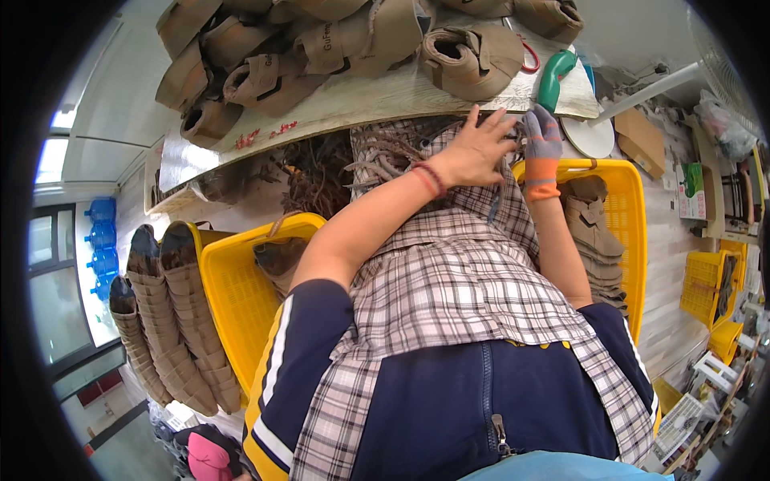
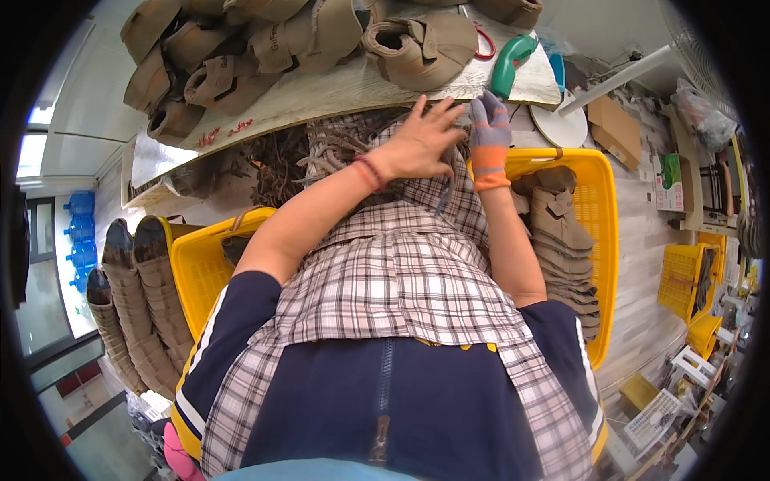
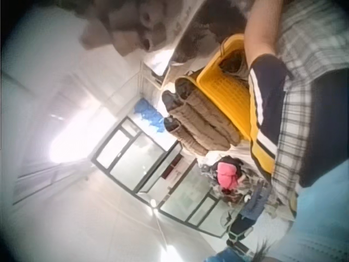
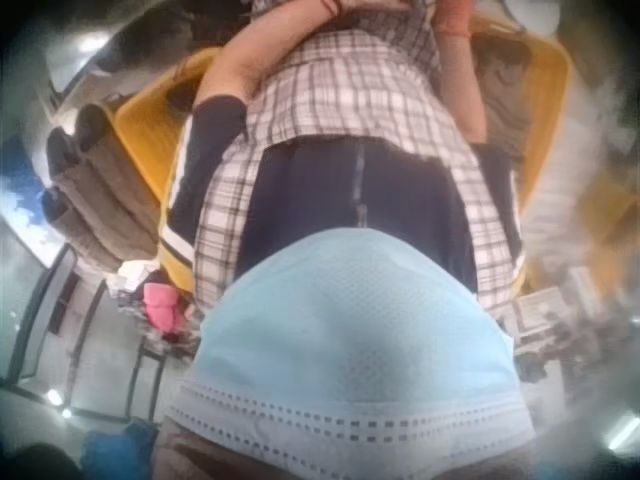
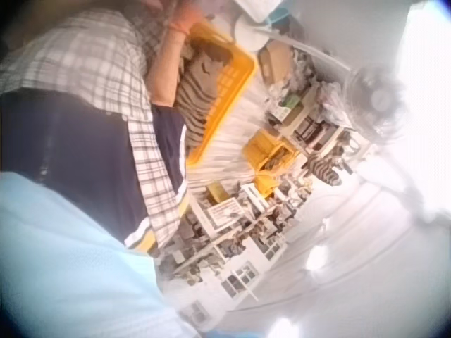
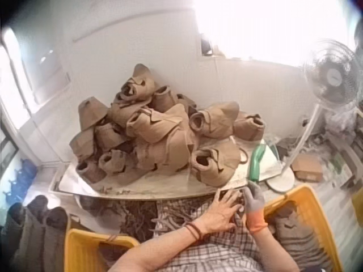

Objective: The person uses a handheld electric cutter to trim the edges of beige shoe uppers, then uses scissors to trim the interior lining. The person handles the shoe parts one at a time, placing them into a yellow bin after trimming.

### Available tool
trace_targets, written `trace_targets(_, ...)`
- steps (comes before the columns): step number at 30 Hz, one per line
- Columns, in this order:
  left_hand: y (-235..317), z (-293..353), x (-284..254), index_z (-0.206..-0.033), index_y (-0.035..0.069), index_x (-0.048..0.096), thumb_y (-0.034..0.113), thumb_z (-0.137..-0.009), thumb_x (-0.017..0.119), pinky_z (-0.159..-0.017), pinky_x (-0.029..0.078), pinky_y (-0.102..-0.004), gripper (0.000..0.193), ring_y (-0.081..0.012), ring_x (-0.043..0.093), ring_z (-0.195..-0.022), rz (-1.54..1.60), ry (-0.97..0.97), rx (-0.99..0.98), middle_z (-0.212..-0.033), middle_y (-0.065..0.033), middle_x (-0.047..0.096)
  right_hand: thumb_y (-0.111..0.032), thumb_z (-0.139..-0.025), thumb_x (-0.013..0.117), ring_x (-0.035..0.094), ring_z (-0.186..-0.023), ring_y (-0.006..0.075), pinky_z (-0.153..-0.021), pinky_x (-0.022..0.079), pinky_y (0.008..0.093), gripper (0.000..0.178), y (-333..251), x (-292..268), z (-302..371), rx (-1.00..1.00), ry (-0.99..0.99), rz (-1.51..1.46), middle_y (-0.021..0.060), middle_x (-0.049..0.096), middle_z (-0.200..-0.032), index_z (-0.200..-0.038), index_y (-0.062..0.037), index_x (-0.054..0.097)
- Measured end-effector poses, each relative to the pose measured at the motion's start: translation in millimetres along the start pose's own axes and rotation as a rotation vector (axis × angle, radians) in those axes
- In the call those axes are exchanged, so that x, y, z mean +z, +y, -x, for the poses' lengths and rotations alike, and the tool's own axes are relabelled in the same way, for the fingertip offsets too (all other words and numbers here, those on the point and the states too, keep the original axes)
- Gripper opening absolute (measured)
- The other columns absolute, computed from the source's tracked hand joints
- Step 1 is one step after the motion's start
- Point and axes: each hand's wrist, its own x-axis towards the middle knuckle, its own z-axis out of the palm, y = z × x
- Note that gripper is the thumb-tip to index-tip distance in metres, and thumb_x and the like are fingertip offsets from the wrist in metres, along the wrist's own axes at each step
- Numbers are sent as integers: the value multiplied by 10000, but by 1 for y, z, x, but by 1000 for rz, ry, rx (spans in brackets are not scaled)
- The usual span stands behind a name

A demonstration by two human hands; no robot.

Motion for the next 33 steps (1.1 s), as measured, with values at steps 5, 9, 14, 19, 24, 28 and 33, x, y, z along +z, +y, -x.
trace_targets(5, -11, -12, 11, -1033, 112, 624, 349, -717, 631, -1086, 129, -596, 395, -296, 398, -1230, -284, -341, -11, -1199, -153, 505, -134, -895, 602, 535, -909, 108, -778, 437, 224, 367, -12, -4, 22, 95, -3, -100, 50, 571, -1114, -1216, 16, 510)
trace_targets(9, -37, 15, 0, -836, 111, 604, 99, -770, 528, -958, 320, -486, 101, -241, 575, -881, -232, -156, -92, -810, -76, 579, -106, -903, 588, 558, -910, 109, -777, 455, 229, 309, -13, -23, 34, 110, -56, -93, 57, 598, -1062, -1183, 17, 539)
trace_targets(14, -75, 116, -55, -861, 69, 594, 45, -680, 544, -813, 388, -390, 190, -279, 557, -855, -334, -48, -425, -816, -92, 580, -108, -906, 584, 583, -889, 120, -775, 469, 235, 261, -14, -34, 57, 193, -58, 51, 63, 626, -1014, -1133, 21, 588)
trace_targets(19, -39, 155, -77, -1252, 33, 479, 352, -685, 717, -1025, 325, -473, 694, -368, 371, -1242, 120, -29, -661, -1310, -216, 407, -117, -907, 585, 589, -884, 127, -787, 480, 246, 268, -7, -33, 64, 197, -96, 109, 73, 626, -1017, -1134, 26, 589)
trace_targets(24, -9, 141, -37, -1201, 130, 507, 217, -711, 668, -938, 377, -479, 523, -363, 389, -1211, -181, -87, -534, -1244, -167, 451, -110, -910, 578, 591, -868, 125, -781, 481, 245, 263, -11, -23, 61, 189, -124, 75, 73, 627, -1001, -1133, 29, 589)
trace_targets(28, -72, 165, -13, -902, 52, 565, 45, -730, 489, -750, 464, -430, 189, -362, 534, -898, -29, 427, -725, -903, -149, 539, -99, -910, 574, 583, -850, 100, -762, 467, 225, 244, -23, -28, 65, 168, -132, 151, 52, 632, -988, -1119, 21, 602)
trace_targets(33, -177, 263, -27, -954, -30, 650, 172, -775, 636, -808, 479, -448, 271, -440, 593, -915, 70, 524, -1369, -943, -287, 624, -90, -923, 548, 581, -897, 112, -786, 474, 224, 231, -33, -39, 68, 115, -97, 242, 54, 625, -1007, -1125, 12, 596)
